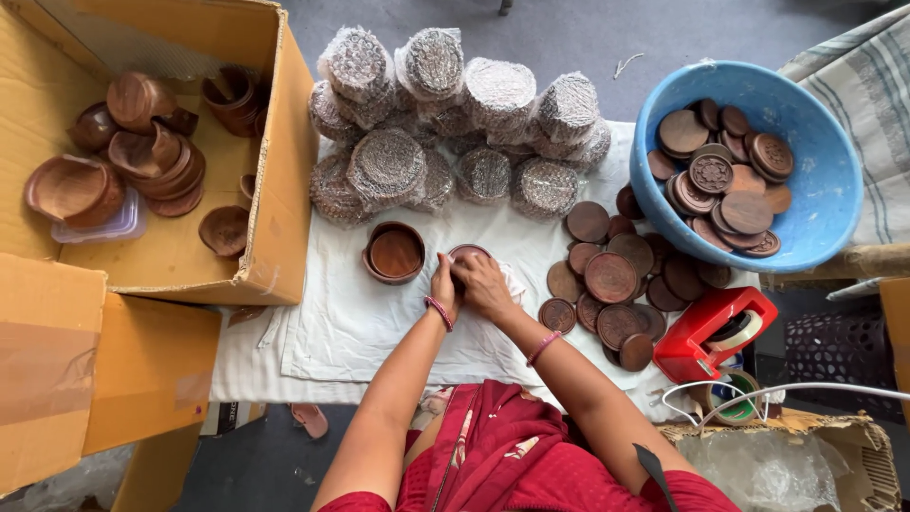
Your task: The person wipes the surface of small, round wooden items using a white cloth. They pick up each item from a pile on the table, rub it with the cloth, and place it back down. The workspace includes a cardboard box with wooden bowls and a blue basin filled with similar wooden discs.
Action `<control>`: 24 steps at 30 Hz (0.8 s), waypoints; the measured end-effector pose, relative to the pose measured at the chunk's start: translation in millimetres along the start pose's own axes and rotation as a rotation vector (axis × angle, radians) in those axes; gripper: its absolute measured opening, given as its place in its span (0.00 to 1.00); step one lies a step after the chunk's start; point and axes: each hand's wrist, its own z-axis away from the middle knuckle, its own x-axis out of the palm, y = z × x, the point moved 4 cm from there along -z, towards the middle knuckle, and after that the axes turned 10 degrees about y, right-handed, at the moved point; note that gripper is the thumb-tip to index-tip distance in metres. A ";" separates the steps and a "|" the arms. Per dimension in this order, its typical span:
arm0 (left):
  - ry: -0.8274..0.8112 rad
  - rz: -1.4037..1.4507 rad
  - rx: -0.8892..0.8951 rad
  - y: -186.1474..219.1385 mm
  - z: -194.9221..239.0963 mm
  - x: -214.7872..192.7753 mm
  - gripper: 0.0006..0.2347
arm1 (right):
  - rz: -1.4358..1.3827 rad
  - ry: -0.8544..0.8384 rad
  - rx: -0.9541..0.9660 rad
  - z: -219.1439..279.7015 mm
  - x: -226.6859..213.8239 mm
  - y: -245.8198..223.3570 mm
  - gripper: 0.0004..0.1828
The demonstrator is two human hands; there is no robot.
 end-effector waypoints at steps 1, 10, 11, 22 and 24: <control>0.003 0.002 0.002 0.9 -1.2 -1.7 0.29 | -0.002 -0.001 -0.003 6.8 -2.7 1.3 0.25; 0.018 -0.027 -0.083 0.7 2.9 9.7 0.29 | -0.344 -0.118 -0.033 37.9 -28.0 42.5 0.11; 0.073 -0.097 -0.077 -5.7 -4.5 4.7 0.27 | -0.282 -0.165 0.077 36.3 -29.6 46.1 0.07; 0.396 -0.763 0.942 173.9 47.0 -32.4 0.12 | -0.140 0.275 0.319 49.0 -140.5 108.2 0.06; 0.466 -1.343 0.991 182.6 50.3 -36.9 0.21 | -0.035 0.388 0.381 62.5 -159.9 136.4 0.06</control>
